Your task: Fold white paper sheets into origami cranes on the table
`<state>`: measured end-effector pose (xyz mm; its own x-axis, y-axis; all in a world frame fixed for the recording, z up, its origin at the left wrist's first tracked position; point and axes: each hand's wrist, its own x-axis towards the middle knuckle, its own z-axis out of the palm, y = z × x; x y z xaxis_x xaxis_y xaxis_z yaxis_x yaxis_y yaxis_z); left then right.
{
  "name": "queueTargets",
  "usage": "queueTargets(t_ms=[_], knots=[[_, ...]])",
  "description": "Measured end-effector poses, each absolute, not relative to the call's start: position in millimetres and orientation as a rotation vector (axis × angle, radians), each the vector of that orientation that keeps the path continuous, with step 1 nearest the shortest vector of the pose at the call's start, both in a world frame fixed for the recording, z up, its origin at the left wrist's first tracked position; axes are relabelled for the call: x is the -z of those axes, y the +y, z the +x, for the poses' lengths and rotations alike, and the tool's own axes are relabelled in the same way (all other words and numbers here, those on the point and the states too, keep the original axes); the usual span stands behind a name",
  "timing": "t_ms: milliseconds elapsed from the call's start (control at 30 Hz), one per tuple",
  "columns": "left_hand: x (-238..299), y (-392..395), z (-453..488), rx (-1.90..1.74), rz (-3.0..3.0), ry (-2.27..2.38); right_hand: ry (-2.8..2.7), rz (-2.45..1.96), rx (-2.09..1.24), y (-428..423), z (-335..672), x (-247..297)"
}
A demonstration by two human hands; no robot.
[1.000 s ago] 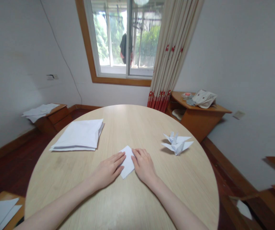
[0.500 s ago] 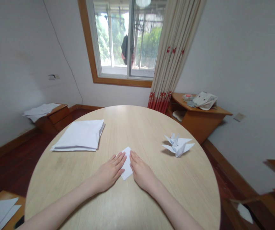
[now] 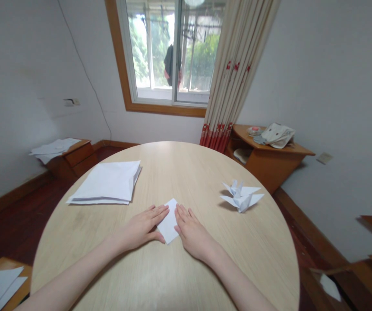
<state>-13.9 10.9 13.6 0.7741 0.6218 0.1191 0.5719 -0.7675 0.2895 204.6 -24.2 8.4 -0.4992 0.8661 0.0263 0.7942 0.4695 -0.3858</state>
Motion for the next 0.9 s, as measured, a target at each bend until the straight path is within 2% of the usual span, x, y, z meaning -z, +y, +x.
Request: queueTargets(t_ms=[333,667,900], knots=[[-20.4,10.8,-13.0,-0.424,2.765,0.935,-2.564,-1.491,-0.611,-26.4,209.5,-33.6],[-26.0,11.6,-16.2,-0.519,2.819,0.922,-2.488,-1.363,-0.365,-29.1,208.1,-36.6],[-32.3,7.4,-17.2,-0.772,2.816,0.885,-2.447,-1.301,-0.213,-30.6,208.2,-40.7]])
